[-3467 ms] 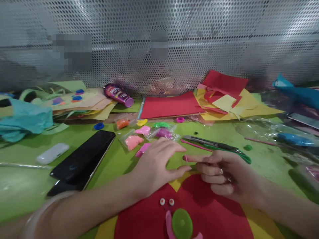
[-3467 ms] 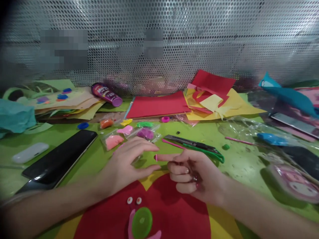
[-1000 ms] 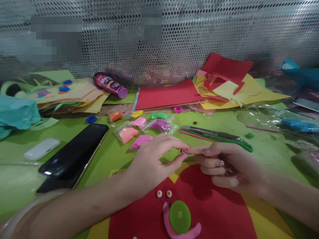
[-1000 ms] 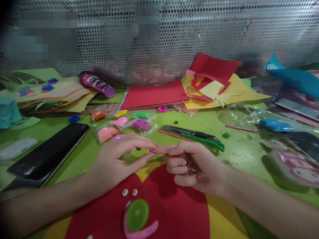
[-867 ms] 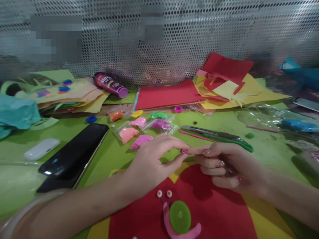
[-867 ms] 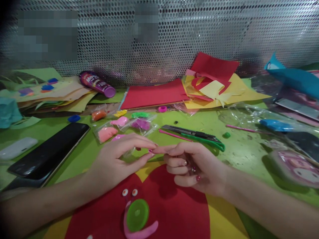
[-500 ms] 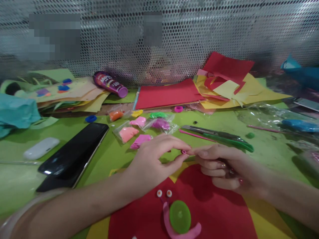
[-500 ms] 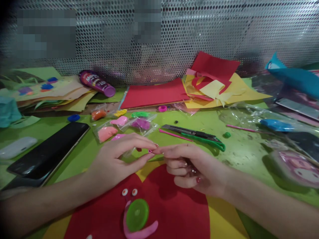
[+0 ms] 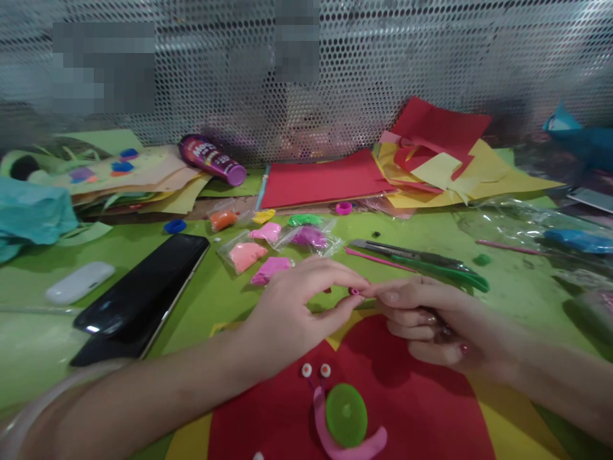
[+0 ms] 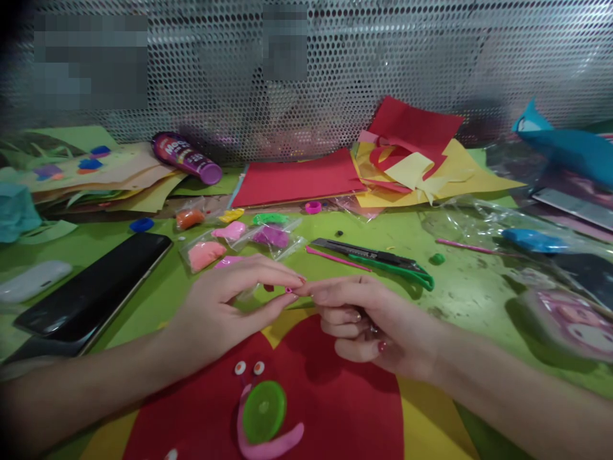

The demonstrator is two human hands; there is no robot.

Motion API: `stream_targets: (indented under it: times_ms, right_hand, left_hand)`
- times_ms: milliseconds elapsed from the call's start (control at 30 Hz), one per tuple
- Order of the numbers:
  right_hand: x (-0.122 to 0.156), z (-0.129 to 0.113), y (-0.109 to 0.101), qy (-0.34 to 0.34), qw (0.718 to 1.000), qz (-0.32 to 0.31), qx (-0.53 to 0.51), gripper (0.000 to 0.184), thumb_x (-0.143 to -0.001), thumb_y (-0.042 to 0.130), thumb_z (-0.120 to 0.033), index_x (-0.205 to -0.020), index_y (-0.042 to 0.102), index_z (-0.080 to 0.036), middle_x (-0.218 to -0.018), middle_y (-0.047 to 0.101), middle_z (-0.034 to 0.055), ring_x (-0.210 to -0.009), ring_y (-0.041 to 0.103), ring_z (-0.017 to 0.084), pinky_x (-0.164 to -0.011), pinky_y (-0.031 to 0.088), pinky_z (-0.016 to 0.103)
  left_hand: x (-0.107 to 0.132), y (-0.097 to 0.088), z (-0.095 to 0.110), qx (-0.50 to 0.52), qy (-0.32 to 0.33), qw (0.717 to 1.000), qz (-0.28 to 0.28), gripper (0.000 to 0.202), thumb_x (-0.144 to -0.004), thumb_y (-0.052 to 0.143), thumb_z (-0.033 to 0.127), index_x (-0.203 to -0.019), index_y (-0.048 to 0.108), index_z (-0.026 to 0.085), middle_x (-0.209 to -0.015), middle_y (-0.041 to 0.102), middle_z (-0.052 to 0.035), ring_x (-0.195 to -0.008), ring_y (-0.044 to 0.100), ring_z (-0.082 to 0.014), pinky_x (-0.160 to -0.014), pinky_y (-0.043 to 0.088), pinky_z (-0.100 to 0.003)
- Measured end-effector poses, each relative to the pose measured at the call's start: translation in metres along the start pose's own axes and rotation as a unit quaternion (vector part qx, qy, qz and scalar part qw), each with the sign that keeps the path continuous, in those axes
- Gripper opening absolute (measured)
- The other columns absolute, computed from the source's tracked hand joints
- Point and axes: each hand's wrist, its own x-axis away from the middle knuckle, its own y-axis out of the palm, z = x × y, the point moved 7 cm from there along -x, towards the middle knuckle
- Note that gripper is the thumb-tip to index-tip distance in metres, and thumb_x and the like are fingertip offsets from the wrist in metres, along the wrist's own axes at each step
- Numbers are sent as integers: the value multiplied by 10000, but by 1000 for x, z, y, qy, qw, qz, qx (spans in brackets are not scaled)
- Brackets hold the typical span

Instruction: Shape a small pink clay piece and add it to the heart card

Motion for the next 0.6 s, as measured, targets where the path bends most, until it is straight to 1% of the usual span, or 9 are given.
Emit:
stream_targets:
  times_ms: [67,200,267,300,367,600]
  right_hand:
    - [0,0,-1,-1,1000,-3,3,145,-869,604,-153,-731,644,-139,-514,191,-98,-412,108,31,-304,209,56]
    - [0,-1,-2,2,1000,-17,4,142,-866,593,-153,-739,657,-138,-538,207,-83,-424,124,37,-294,201,58]
    - [0,-2,-2,4,1000,-20,1,93,-859,593,-160,-816,673,-143,-563,227,-74,-442,138,45,-291,206,59]
    - [0,-3,-2,5,1000,-21,0,91,-853,596,-165,-883,679,-144,-572,234,-71,-450,143,50,-291,214,59]
    - [1,-3,-2,6,1000,-21,-6,155,-847,594,-172,-977,672,-138,-581,238,-71,-460,143,53,-295,223,57]
    - [0,-4,-2,8,1000,-22,-19,146,-827,604,-164,-939,674,-102,-581,228,-73,-461,135,48,-284,215,54]
  left_hand:
    - [1,0,0,0,-2,1000,1,110,-830,616,86,-903,668,151,-909,715,4,-878,643,-76,-832,493,-163]
    - [1,-1,0,-2,-7,1000,4,99,-825,627,87,-904,667,131,-899,711,-2,-870,636,-66,-829,472,-138]
    - [1,-2,0,-1,-7,1000,7,90,-828,628,92,-904,665,122,-898,710,-5,-868,634,-59,-830,464,-121]
    - [1,-2,0,0,-7,1000,9,86,-830,627,96,-904,664,118,-898,710,-7,-868,633,-56,-832,461,-114]
    - [1,-2,0,0,-7,1000,11,79,-831,626,98,-900,664,111,-896,708,-10,-867,632,-51,-834,455,-101]
    - [1,-2,-1,-10,-4,1000,2,94,-825,633,101,-912,670,93,-913,710,-30,-880,635,-57,-843,451,-93]
